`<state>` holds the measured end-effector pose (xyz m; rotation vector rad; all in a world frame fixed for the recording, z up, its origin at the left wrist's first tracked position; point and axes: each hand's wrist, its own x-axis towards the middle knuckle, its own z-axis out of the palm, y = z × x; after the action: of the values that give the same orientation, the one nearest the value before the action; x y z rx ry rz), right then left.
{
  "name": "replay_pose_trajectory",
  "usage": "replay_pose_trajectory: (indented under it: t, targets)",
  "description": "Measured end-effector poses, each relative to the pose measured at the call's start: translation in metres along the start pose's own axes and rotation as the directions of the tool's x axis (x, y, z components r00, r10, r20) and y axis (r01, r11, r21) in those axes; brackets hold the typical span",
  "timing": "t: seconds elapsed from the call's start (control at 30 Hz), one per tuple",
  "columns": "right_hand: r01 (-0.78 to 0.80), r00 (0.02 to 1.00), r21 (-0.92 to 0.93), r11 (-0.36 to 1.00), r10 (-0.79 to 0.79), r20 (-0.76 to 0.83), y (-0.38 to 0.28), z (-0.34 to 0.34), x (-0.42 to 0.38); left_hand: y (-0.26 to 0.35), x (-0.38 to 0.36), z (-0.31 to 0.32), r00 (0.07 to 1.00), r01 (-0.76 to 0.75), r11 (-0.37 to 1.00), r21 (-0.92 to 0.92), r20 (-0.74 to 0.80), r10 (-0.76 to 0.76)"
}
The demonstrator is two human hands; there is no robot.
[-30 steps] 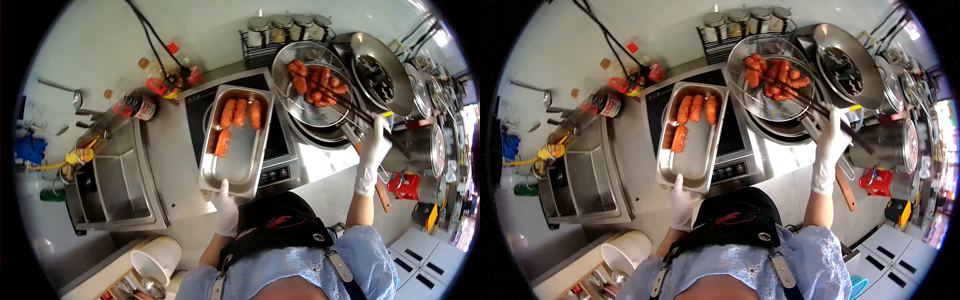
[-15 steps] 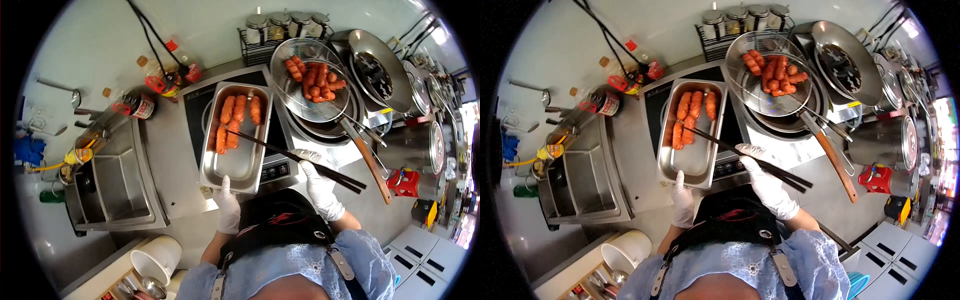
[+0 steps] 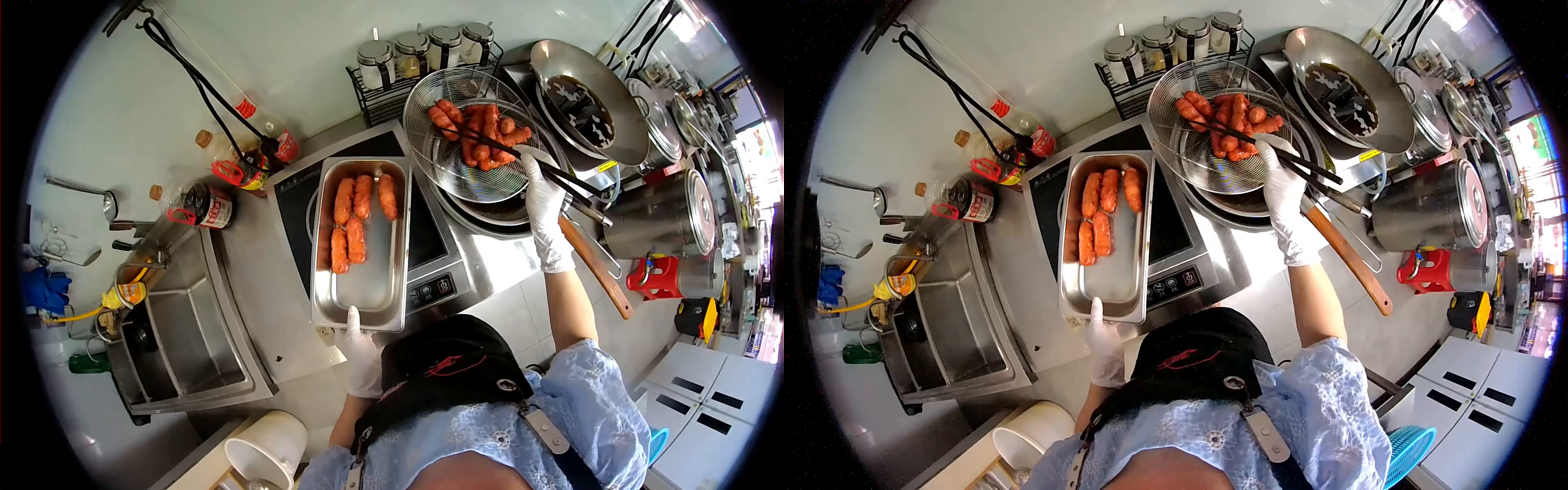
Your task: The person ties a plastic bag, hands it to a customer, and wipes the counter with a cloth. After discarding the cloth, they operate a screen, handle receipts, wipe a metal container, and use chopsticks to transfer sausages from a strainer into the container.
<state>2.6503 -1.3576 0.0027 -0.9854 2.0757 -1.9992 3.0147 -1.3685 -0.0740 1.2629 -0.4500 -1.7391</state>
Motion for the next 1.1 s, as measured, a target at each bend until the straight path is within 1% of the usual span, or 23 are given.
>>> replay_pose_trajectory:
  t: [0.03, 0.1, 0.17, 0.2, 0.23, 0.3, 0.33, 0.37, 0.43, 0.47, 0.5, 0.53, 0.57, 0.63, 0.7, 0.77, 0.83, 0.87, 0.93, 1.0, 1.03, 1.07, 1.1]
  targets:
    - [-0.038, 0.999, 0.03, 0.999, 0.038, 0.005, 0.002, 0.002, 0.001, 0.001, -0.002, 0.003, 1.0, -0.001, 1.0, 0.001, 0.0, 0.001]
    - [-0.003, 1.0, 0.052, 0.999, 0.003, 0.016, 0.006, 0.005, 0.001, 0.004, -0.006, 0.009, 0.996, -0.086, 0.992, 0.09, -0.012, 0.087]
    - [0.124, 0.99, -0.073, 0.99, -0.118, 0.08, 0.001, 0.007, 0.002, 0.006, -0.008, 0.013, 0.996, -0.087, 0.993, 0.078, -0.016, 0.088]
    - [0.234, 0.971, -0.14, 0.962, -0.222, 0.094, 0.006, 0.006, 0.003, 0.006, -0.008, 0.014, 0.996, -0.086, 0.994, 0.065, -0.017, 0.087]
    - [0.234, 0.97, -0.138, 0.962, -0.222, 0.097, 0.005, 0.005, 0.003, 0.005, -0.006, 0.011, 0.996, -0.087, 0.994, 0.064, -0.019, 0.088]
    - [0.094, 0.996, 0.07, 0.993, -0.094, -0.001, 0.002, 0.002, 0.001, 0.001, -0.002, 0.002, 0.997, -0.073, 0.991, 0.115, -0.008, 0.074]
    - [0.018, 0.999, 0.124, 0.992, -0.011, -0.051, -0.006, 0.001, 0.0, 0.001, -0.002, 0.003, 0.997, -0.073, 0.991, 0.113, -0.012, 0.075]
    - [-0.002, 0.996, 0.227, 0.974, 0.022, -0.084, -0.01, 0.0, 0.001, 0.002, -0.003, 0.004, 0.995, -0.095, 0.989, 0.113, 0.008, 0.095]
    - [-0.082, 0.98, 0.292, 0.953, 0.13, -0.147, -0.013, -0.007, 0.0, 0.002, -0.003, 0.004, 0.993, -0.119, 0.986, 0.113, 0.018, 0.118]
    - [-0.15, 0.965, 0.198, 0.969, 0.188, -0.185, -0.013, -0.016, -0.002, 0.002, -0.002, 0.003, 0.994, -0.105, 0.982, 0.16, 0.01, 0.104]
    - [-0.073, 0.976, 0.12, 0.99, 0.095, -0.196, 0.003, -0.028, 0.0, 0.001, -0.002, -0.001, 0.996, -0.092, 0.974, 0.206, -0.002, 0.094]
    - [-0.131, 0.964, 0.22, 0.967, 0.176, -0.2, -0.015, -0.024, -0.005, -0.003, 0.002, -0.008, 0.995, -0.097, 0.974, 0.204, -0.018, 0.103]
    - [-0.186, 0.947, 0.317, 0.93, 0.256, -0.196, -0.04, -0.025, -0.013, -0.012, 0.009, -0.017, 0.99, -0.139, 0.969, 0.205, 0.018, 0.138]
    - [-0.169, 0.95, 0.357, 0.919, 0.248, -0.19, -0.058, -0.032, -0.026, -0.014, 0.011, -0.022, 0.983, -0.183, 0.962, 0.204, 0.047, 0.177]
    - [-0.151, 0.967, 0.338, 0.929, 0.21, -0.143, -0.078, -0.036, -0.042, -0.012, 0.009, -0.019, 0.999, -0.05, 0.992, 0.118, 0.005, 0.049]
    - [-0.213, 0.972, 0.345, 0.914, 0.234, -0.02, -0.092, -0.033, -0.06, -0.011, 0.01, -0.018, 0.998, -0.056, 0.995, 0.077, 0.012, 0.055]
    - [-0.325, 0.946, 0.312, 0.893, 0.309, 0.1, -0.102, -0.019, -0.076, -0.007, 0.005, -0.008, 0.998, -0.06, 0.997, 0.039, 0.023, 0.059]
    - [-0.382, 0.924, 0.263, 0.886, 0.365, 0.111, -0.105, -0.01, -0.082, 0.001, -0.003, 0.006, 0.998, -0.06, 0.997, 0.049, 0.008, 0.06]
    - [-0.358, 0.926, 0.194, 0.914, 0.321, 0.197, -0.093, 0.0, -0.095, 0.003, -0.005, 0.009, 0.998, -0.059, 0.997, 0.059, -0.005, 0.059]
    - [-0.34, 0.916, 0.148, 0.929, 0.292, 0.274, -0.084, 0.01, -0.104, -0.006, 0.004, -0.003, 0.99, -0.139, 0.99, -0.006, 0.005, 0.139]
    - [-0.334, 0.909, 0.137, 0.932, 0.281, 0.307, -0.081, 0.014, -0.107, -0.007, 0.005, -0.005, 0.99, -0.139, 0.99, -0.005, 0.005, 0.139]
    - [-0.306, 0.911, 0.051, 0.951, 0.276, 0.307, -0.079, 0.016, -0.109, -0.007, 0.006, -0.007, 0.996, -0.09, 0.996, -0.012, -0.011, 0.09]
    - [-0.306, 0.911, 0.051, 0.951, 0.276, 0.307, -0.081, 0.016, -0.109, -0.008, 0.007, -0.009, 0.999, -0.041, 0.999, -0.02, -0.027, 0.041]
